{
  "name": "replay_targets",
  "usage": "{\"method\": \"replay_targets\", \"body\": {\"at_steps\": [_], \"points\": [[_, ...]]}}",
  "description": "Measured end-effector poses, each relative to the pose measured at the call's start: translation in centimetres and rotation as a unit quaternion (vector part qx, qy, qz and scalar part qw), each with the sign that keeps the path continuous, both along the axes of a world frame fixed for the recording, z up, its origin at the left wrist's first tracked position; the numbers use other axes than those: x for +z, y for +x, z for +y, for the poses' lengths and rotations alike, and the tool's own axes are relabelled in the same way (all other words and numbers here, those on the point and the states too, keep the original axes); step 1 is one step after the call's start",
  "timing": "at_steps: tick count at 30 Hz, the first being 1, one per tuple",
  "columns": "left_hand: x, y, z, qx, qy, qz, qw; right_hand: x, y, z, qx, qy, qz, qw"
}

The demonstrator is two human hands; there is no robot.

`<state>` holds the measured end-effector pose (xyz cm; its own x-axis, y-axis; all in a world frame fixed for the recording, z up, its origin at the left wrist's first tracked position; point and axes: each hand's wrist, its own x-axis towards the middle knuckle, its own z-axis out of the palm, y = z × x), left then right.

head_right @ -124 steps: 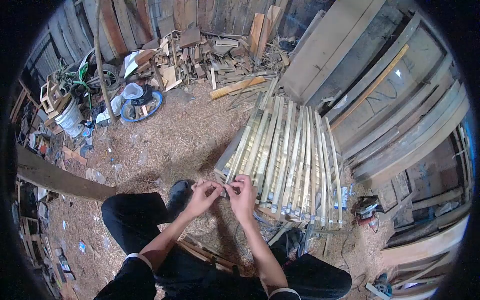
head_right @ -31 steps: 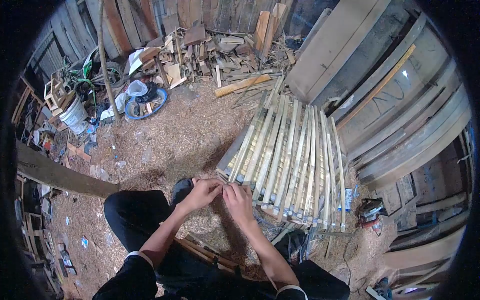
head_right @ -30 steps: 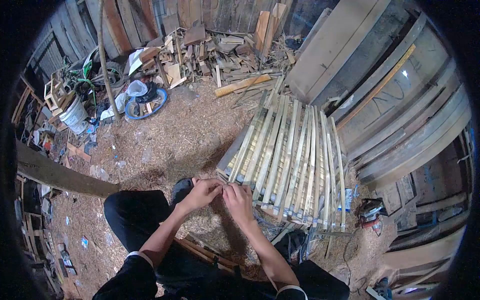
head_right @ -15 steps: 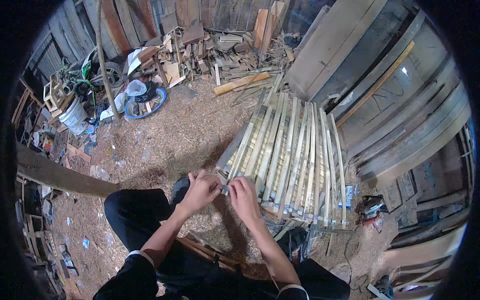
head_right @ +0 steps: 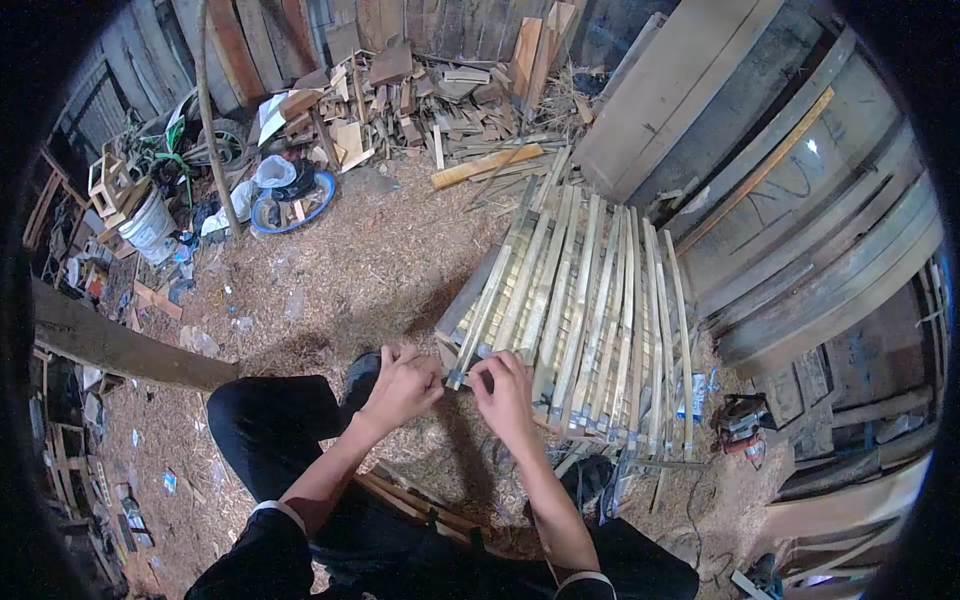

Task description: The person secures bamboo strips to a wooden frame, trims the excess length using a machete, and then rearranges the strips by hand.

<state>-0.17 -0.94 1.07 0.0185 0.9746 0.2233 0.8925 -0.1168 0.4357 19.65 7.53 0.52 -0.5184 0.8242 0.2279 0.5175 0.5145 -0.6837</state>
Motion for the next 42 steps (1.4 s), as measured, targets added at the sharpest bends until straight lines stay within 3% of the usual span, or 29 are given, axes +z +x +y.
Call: {"method": "replay_targets", "body": {"at_steps": [11, 13, 17, 19, 42], "points": [[-1.1, 1.3, 0.1, 0.002, 0.05, 0.07, 0.996, -0.2, -0.5, 0.1, -0.022, 0.04, -0.02, 0.999], [-1.1, 1.4, 0.2, 0.017, -0.022, 0.015, 0.999, -0.4, -0.5, -0.1, -0.029, 0.036, -0.015, 0.999], [-1.2, 1.9, 0.3, 0.038, 0.008, -0.017, 0.999, -0.6, -0.4, -0.3, -0.032, 0.041, -0.003, 0.999], [-0.4, 1.9, 0.5, 0.055, -0.094, -0.062, 0.992, -0.8, -0.4, -0.1, -0.027, 0.051, 0.006, 0.998], [-0.8, 2.0, 0.2, 0.078, -0.045, -0.067, 0.994, -1.2, -0.4, -0.1, -0.036, 0.071, 0.037, 0.996]]}}
